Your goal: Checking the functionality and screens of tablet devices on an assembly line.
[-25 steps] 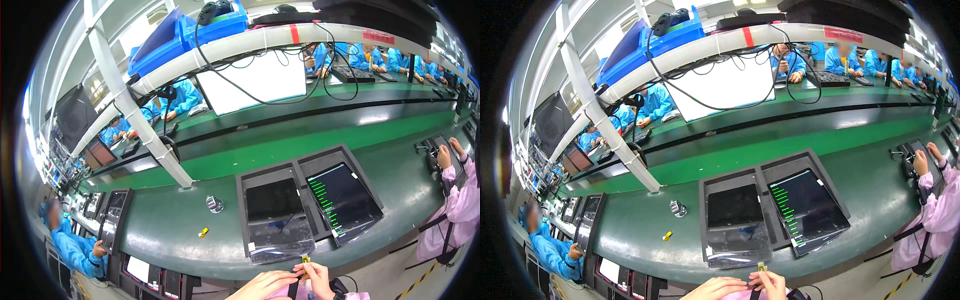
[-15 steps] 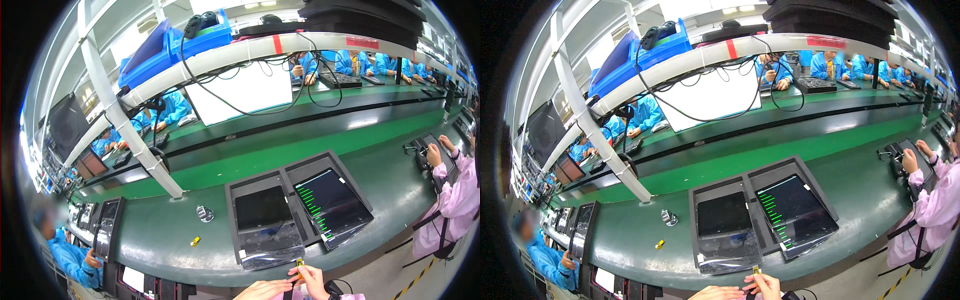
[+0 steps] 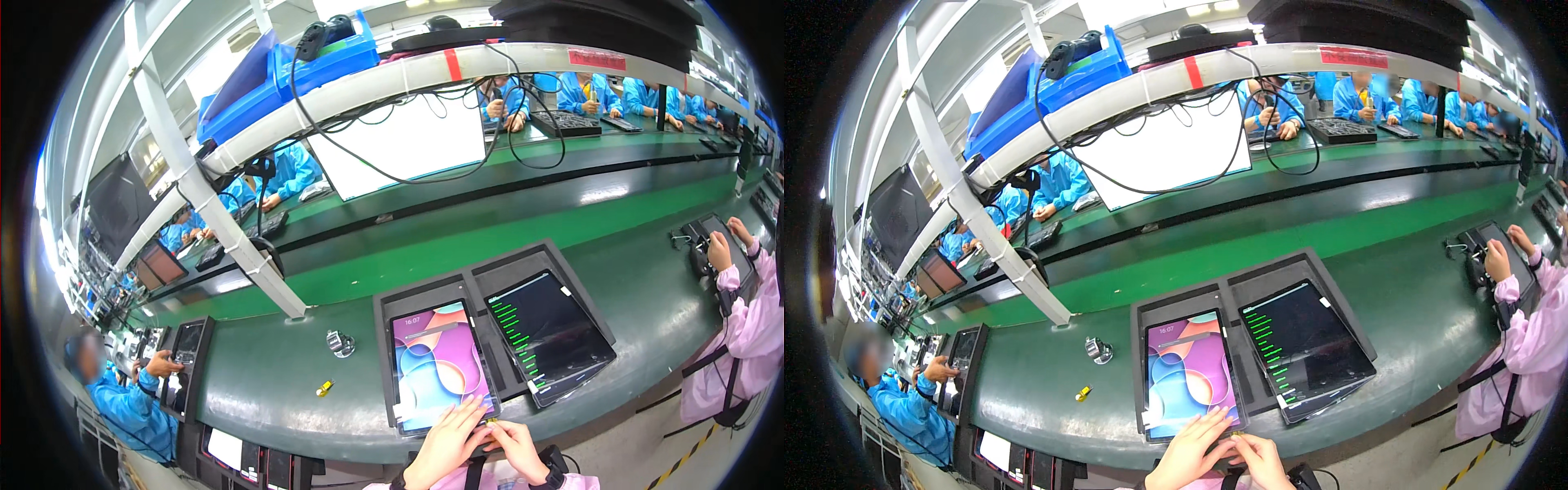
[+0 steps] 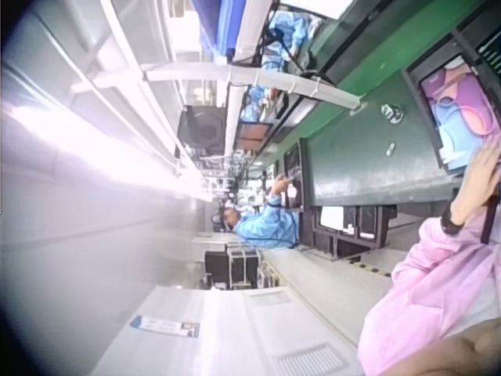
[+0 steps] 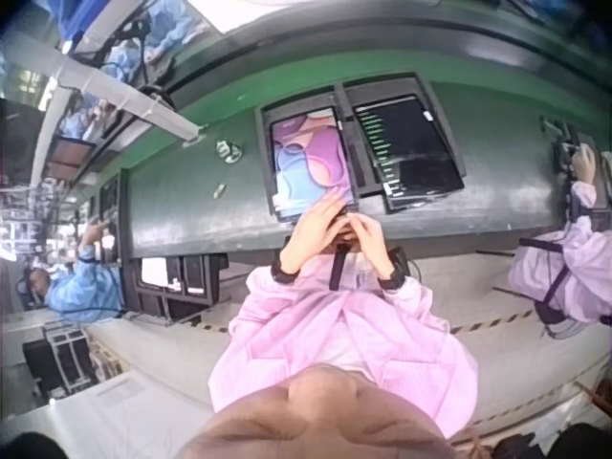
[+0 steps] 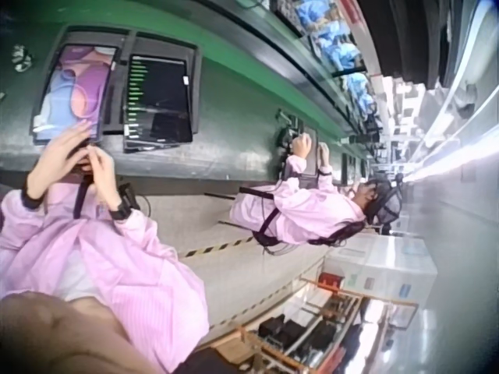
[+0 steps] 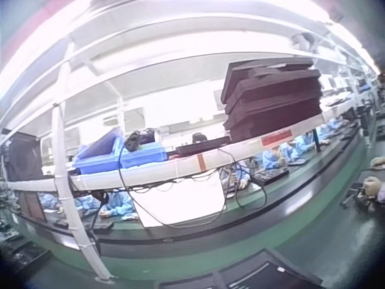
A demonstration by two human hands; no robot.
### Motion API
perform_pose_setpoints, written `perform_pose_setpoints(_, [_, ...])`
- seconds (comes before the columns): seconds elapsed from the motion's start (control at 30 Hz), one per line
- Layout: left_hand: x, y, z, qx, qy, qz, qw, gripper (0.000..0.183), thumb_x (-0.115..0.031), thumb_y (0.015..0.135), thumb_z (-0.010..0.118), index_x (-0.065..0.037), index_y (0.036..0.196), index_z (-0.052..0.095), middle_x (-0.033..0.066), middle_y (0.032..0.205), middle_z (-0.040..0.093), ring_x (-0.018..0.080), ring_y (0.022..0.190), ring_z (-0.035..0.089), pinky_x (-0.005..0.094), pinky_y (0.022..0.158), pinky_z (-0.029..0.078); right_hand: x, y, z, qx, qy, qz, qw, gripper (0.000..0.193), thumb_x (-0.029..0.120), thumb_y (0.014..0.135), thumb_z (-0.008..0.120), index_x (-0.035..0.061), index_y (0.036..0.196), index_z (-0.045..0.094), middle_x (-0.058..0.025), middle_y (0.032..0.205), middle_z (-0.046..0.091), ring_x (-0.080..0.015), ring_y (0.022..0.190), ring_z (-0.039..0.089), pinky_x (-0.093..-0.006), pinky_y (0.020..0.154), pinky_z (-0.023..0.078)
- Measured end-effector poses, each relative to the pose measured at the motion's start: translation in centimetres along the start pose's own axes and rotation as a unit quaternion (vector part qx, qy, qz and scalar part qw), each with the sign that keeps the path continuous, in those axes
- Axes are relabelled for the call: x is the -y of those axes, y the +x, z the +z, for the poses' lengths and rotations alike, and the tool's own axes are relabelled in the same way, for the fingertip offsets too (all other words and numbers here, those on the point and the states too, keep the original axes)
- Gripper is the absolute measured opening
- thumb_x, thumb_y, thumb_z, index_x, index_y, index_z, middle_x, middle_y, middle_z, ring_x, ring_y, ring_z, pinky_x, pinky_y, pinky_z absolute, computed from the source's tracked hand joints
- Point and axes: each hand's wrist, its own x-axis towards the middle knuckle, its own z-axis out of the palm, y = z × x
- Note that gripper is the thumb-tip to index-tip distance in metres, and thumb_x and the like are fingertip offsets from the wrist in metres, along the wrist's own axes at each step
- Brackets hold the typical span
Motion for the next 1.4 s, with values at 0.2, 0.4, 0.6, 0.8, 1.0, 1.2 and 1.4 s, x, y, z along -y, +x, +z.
perform_pose_setpoints(0.2, [-0.2, 0.2, -0.2, -0.026, -0.008, 0.000, 1.000, 0.039, -0.019, 0.082, 0.063, -0.001, 0.116, 0.056, 0.0144, 0.128, 0.052, 0.0261, 0.120, 0.049, 0.0394, 0.098, 0.041, 0.7, 0.5, -1.4, -0.013, 0.027, 0.046, 0.998, 0.029, 0.019, 0.095, 0.050, -0.0071, 0.102, 0.059, -0.0118, 0.095, 0.063, -0.0182, 0.082, 0.065, -0.0278, 0.067, 0.055])
perform_pose_setpoints(0.4, [-0.4, 0.5, 0.7, -0.053, 0.084, 0.013, 0.995, 0.033, -0.017, 0.079, 0.064, -0.003, 0.109, 0.061, 0.0132, 0.121, 0.057, 0.0240, 0.114, 0.055, 0.0355, 0.093, 0.046, 2.0, 1.5, -2.1, -0.022, -0.004, -0.005, 1.000, 0.021, 0.015, 0.092, 0.054, -0.0049, 0.098, 0.061, -0.0090, 0.086, 0.065, -0.0157, 0.082, 0.065, -0.0249, 0.063, 0.054])
perform_pose_setpoints(0.6, [-0.3, 0.7, 1.0, -0.079, 0.090, 0.013, 0.993, 0.030, -0.016, 0.077, 0.066, -0.004, 0.105, 0.063, 0.0122, 0.114, 0.061, 0.0233, 0.109, 0.058, 0.0334, 0.090, 0.049, 2.1, 1.3, -1.6, -0.069, -0.107, -0.021, 0.992, 0.014, 0.008, 0.090, 0.055, -0.0041, 0.094, 0.061, -0.0079, 0.080, 0.065, -0.0139, 0.077, 0.065, -0.0238, 0.057, 0.055])
perform_pose_setpoints(0.8, [-0.4, 0.7, 1.0, -0.086, 0.066, 0.006, 0.994, 0.030, -0.013, 0.076, 0.067, -0.003, 0.104, 0.063, 0.0121, 0.114, 0.061, 0.0233, 0.109, 0.058, 0.0332, 0.089, 0.049, 1.7, 1.2, -0.7, -0.106, -0.176, -0.084, 0.975, 0.011, 0.004, 0.088, 0.056, -0.0060, 0.087, 0.059, -0.0079, 0.077, 0.062, -0.0131, 0.069, 0.065, -0.0228, 0.052, 0.054])
perform_pose_setpoints(1.0, [-0.1, 0.4, 1.2, -0.071, 0.082, 0.008, 0.994, 0.031, -0.013, 0.075, 0.067, -0.003, 0.105, 0.063, 0.0119, 0.116, 0.060, 0.0234, 0.109, 0.058, 0.0331, 0.089, 0.049, 2.1, 1.1, -0.4, -0.126, -0.232, -0.119, 0.957, 0.010, 0.001, 0.087, 0.056, -0.0078, 0.087, 0.059, -0.0089, 0.075, 0.060, -0.0126, 0.067, 0.064, -0.0224, 0.048, 0.052])
perform_pose_setpoints(1.2, [-0.2, -0.6, 2.2, -0.073, 0.082, 0.001, 0.994, 0.026, -0.014, 0.079, 0.064, -0.002, 0.103, 0.060, 0.0149, 0.120, 0.055, 0.0283, 0.115, 0.051, 0.0355, 0.095, 0.041, 4.0, 0.3, -0.3, -0.124, -0.310, -0.165, 0.928, 0.017, 0.010, 0.088, 0.055, -0.0045, 0.092, 0.061, -0.0184, 0.077, 0.062, -0.0292, 0.066, 0.060, -0.0360, 0.060, 0.047])
perform_pose_setpoints(1.4, [-0.4, 0.3, 0.0, -0.106, -0.066, -0.059, 0.990, 0.051, -0.020, 0.079, 0.070, -0.006, 0.125, 0.051, 0.0197, 0.141, 0.034, 0.0330, 0.133, 0.031, 0.0498, 0.105, 0.029, 4.6, -0.1, -0.4, -0.079, -0.271, -0.139, 0.949, 0.019, 0.012, 0.093, 0.048, -0.0034, 0.098, 0.059, -0.0147, 0.074, 0.061, -0.0236, 0.062, 0.058, -0.0323, 0.057, 0.045])
